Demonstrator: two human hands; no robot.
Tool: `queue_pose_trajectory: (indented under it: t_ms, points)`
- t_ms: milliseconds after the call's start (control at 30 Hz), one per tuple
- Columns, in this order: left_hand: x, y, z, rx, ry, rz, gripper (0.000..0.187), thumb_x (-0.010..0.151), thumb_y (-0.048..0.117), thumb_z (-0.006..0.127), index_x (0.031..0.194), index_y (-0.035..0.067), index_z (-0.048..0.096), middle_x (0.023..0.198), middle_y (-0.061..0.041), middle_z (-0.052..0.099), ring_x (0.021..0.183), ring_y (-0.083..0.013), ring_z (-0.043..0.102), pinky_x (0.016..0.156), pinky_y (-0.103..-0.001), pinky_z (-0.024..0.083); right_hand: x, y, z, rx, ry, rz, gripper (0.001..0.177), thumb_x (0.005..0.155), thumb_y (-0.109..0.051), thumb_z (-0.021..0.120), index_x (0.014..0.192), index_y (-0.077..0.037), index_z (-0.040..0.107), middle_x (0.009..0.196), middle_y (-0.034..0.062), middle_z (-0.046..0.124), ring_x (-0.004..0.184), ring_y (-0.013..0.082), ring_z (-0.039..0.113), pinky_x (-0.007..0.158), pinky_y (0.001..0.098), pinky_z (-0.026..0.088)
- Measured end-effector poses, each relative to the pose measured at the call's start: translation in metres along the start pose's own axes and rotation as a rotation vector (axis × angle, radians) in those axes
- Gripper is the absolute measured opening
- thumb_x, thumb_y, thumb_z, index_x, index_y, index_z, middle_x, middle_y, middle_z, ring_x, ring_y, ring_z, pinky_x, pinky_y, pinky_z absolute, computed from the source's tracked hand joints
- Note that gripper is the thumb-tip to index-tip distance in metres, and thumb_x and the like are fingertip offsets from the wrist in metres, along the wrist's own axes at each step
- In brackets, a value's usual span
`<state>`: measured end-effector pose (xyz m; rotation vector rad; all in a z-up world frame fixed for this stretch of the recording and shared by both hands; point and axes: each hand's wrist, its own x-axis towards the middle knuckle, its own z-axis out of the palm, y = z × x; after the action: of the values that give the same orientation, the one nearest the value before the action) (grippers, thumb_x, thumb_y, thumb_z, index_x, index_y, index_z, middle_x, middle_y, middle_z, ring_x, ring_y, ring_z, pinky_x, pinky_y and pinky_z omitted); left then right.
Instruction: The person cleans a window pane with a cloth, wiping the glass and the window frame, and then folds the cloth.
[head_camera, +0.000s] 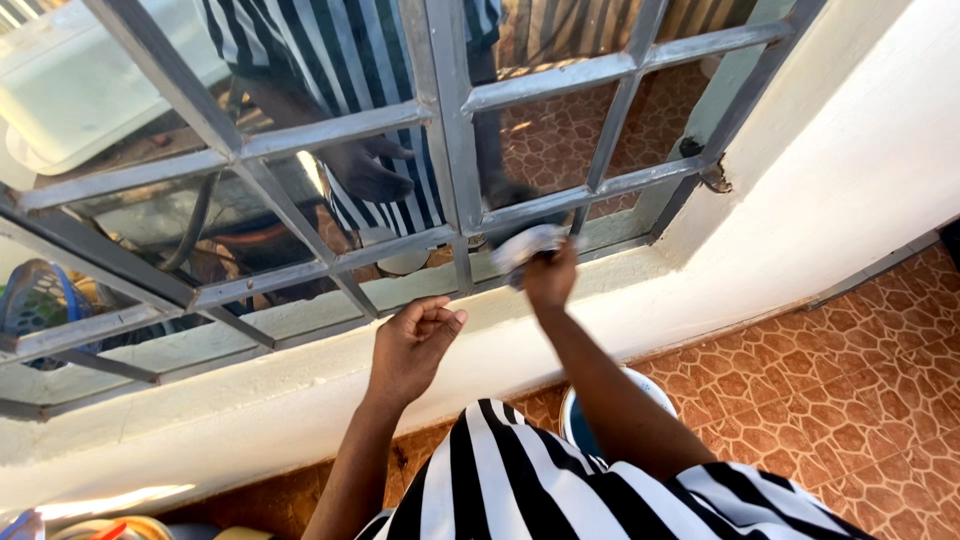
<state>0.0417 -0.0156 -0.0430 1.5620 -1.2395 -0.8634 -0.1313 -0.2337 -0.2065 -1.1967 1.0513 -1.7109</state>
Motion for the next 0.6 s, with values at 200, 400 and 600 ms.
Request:
queue_pose_trajectory:
  t_ms: [200,400,600]
  points:
    - [-0.003,-0.011,-0.017,-0.023,0.092,-0.027,0.045,0.091,0.03,0.075,0.122,-0.002,0.068,0.098,-0.011,0.077,0.086,-0.0146,0.073,0.075,-0.026,0.061,0.029,0.0,-0.048,-0.223,-0.065,0.06,0.026,0.083,-0.003,0.066,0.109,-0.003,0.066,0.097,0.0155,0.071,0.089,0.0387,0.071,0.082,0.0412,0.054]
    - [-0.005,-0.014,-0.034,-0.094,0.143,0.015,0.045,0.091,0.028,0.076,0.123,-0.003,0.066,0.1,-0.009,0.076,0.088,-0.0127,0.072,0.075,-0.025,0.06,0.001,-0.01,-0.073,-1.149,-0.339,0.021,0.059,0.082,-0.028,0.071,0.137,-0.008,0.062,0.15,0.0311,0.039,0.134,0.05,0.042,0.111,0.0525,0.039]
    - [-0.016,-0.021,-0.04,-0.092,0.168,-0.035,0.045,0.092,0.028,0.076,0.123,-0.003,0.067,0.099,-0.009,0.076,0.088,-0.0124,0.072,0.077,-0.025,0.06,-0.047,0.037,-0.079,-1.301,-0.299,-0.139,0.074,0.102,-0.048,0.05,0.157,0.002,0.04,0.166,0.035,0.013,0.155,0.0521,0.007,0.121,0.0672,0.009]
